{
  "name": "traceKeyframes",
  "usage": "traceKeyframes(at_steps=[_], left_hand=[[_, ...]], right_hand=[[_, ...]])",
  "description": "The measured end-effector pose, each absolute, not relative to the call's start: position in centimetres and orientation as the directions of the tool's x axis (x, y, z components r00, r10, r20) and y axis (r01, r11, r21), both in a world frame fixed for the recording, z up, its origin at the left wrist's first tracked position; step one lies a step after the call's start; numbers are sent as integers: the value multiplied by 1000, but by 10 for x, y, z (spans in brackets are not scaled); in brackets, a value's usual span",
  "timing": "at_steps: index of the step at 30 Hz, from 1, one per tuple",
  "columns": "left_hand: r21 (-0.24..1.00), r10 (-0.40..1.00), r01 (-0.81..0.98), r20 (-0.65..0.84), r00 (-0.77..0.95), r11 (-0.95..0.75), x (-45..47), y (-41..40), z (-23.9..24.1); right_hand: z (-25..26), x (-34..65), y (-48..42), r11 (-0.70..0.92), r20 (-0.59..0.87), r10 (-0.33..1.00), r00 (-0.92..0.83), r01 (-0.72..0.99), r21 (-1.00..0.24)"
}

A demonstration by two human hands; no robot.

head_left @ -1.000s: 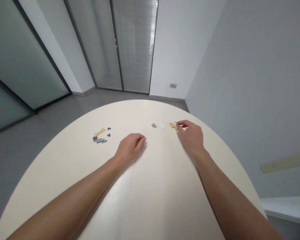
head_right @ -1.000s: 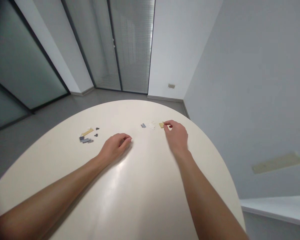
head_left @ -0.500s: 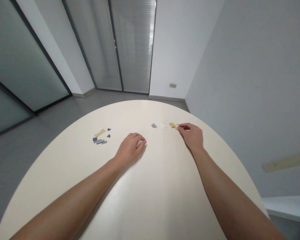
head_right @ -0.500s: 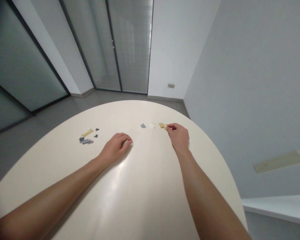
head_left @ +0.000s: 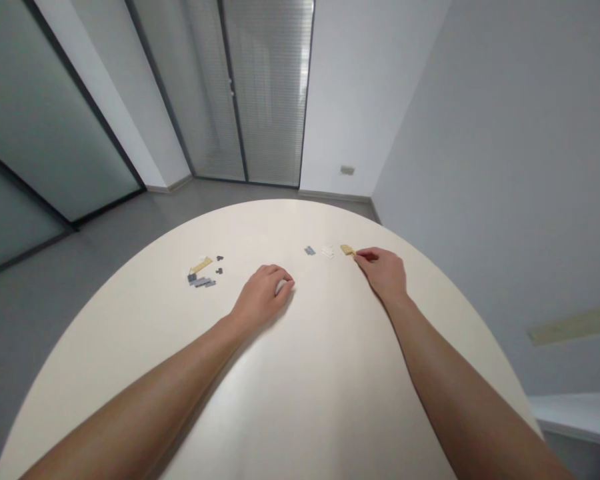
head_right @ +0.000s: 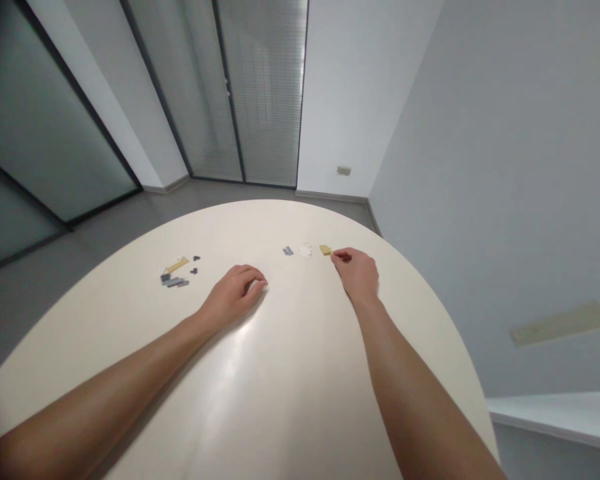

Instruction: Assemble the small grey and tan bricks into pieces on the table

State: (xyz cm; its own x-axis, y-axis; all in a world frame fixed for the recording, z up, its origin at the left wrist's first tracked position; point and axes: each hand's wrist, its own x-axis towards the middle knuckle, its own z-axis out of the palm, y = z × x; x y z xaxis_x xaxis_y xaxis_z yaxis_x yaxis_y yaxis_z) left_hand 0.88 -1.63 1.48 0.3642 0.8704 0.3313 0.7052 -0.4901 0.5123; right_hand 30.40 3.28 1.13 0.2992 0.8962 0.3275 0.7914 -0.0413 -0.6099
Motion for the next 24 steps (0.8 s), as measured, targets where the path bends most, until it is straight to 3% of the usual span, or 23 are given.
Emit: traceKeyframes(at_steps=[24], left_hand=[[515,869,703,339,360,-492,8,-16,13]], right_hand=[[9,305,33,-45,335,892,303,798,-601]])
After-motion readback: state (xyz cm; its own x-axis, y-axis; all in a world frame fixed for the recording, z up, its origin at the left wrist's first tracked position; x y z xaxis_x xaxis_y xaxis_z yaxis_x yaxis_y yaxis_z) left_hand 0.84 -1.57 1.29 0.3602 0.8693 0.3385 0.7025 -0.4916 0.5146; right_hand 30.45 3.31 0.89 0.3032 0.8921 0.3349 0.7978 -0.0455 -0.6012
